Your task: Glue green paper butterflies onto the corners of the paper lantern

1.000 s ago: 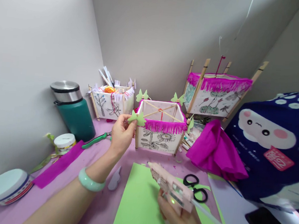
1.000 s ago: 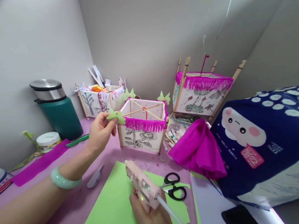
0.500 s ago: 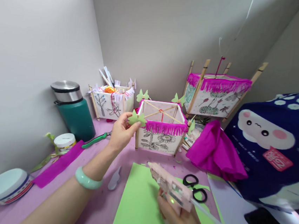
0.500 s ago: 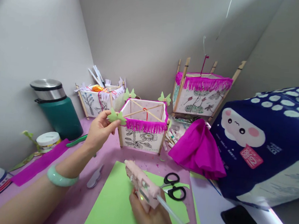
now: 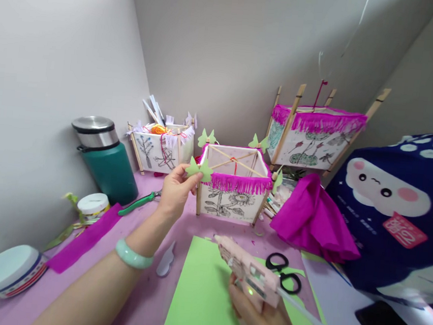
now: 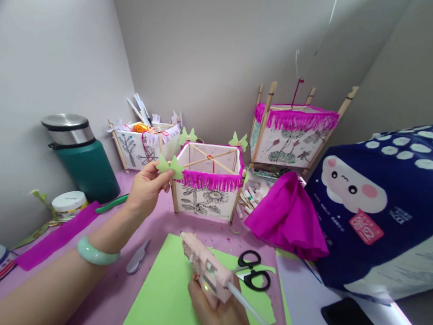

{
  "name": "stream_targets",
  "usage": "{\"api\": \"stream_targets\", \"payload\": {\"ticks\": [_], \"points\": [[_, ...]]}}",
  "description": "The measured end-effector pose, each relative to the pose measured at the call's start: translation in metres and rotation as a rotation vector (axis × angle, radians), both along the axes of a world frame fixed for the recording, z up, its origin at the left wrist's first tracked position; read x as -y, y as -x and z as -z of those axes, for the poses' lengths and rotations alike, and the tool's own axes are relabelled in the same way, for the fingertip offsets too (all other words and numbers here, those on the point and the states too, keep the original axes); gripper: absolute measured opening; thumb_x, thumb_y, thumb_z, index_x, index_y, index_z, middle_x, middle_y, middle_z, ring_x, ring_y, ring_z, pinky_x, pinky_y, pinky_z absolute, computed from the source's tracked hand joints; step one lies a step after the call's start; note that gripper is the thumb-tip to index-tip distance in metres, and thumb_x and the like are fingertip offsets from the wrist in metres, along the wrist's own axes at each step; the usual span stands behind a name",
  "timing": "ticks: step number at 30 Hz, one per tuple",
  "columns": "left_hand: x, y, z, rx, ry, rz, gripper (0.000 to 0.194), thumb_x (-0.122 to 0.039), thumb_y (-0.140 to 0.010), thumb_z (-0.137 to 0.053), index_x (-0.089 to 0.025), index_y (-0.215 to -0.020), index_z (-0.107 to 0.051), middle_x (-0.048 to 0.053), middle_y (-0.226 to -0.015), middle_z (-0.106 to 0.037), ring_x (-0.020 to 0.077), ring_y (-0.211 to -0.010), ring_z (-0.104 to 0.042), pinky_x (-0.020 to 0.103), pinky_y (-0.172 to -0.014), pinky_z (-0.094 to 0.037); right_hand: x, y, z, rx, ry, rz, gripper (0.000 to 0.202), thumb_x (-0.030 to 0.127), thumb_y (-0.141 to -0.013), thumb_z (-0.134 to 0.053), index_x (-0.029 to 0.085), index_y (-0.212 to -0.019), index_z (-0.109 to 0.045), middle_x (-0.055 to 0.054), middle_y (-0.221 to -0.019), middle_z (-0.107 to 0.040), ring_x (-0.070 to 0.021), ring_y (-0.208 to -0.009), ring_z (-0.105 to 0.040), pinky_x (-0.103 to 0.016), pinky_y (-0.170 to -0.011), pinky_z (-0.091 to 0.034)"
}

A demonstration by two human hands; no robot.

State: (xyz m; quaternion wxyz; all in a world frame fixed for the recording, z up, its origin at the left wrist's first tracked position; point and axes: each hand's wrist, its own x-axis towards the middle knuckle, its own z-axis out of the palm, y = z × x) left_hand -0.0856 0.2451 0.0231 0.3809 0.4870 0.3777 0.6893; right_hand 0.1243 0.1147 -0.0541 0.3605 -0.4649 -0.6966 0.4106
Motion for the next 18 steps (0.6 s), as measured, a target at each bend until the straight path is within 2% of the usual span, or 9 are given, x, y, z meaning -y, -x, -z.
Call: {"api": "stream_targets", "payload": {"ticks": [7,11,15,18], "points": [[0.0,0.0,-0.003,-0.013,0.01,-0.015,0.021,-0.024,-0.063,-0.073,-0.017,-0.075,-0.057,-0.006,-0.06,-0.055,0.0051,-0.045,-0.043,0.019,-0.044,-0.036,-0.001,-0.001,-0.001,0.008,-0.024,-0.034,0.035,0.047,-0.087,-0.046,0.021,-0.073,-0.064,-0.002,-0.062,-0.054,-0.0169,-0.064,-0.05,-0.027,-0.062,-0.046],[0.002,0.004,-0.003,-0.043,0.03,-0.035,0.026,-0.023,-0.062,-0.073,-0.016,-0.083,-0.061,-0.004,-0.065,-0.058,0.0058,-0.048,-0.044,0.02,-0.044,-0.037,-0.001,-0.001,0.001,0.028,-0.001,-0.033,0.032,0.046,-0.088,-0.047,0.022,-0.076,-0.065,-0.002,-0.063,-0.054,-0.0171,-0.065,-0.05,-0.027,-0.063,-0.046],[0.005,0.009,-0.004,-0.138,0.033,-0.002,0.04,-0.022,-0.061,-0.075,-0.018,-0.099,-0.061,0.0,-0.079,-0.064,0.0101,-0.063,-0.055,0.021,-0.053,-0.042,-0.001,-0.002,0.005,0.009,-0.01,-0.002,0.031,0.047,-0.087,-0.048,0.023,-0.08,-0.066,-0.001,-0.06,-0.054,-0.0177,-0.065,-0.051,-0.027,-0.063,-0.047],[0.002,0.012,-0.007,-0.204,-0.004,-0.068,0.032,-0.026,-0.063,-0.074,-0.018,-0.092,-0.065,0.002,-0.087,-0.065,0.0121,-0.073,-0.057,0.022,-0.062,-0.044,-0.002,-0.002,0.006,0.01,-0.011,-0.02,0.034,0.049,-0.087,-0.048,0.022,-0.079,-0.067,-0.002,-0.062,-0.055,-0.0182,-0.065,-0.052,-0.028,-0.063,-0.047]]}}
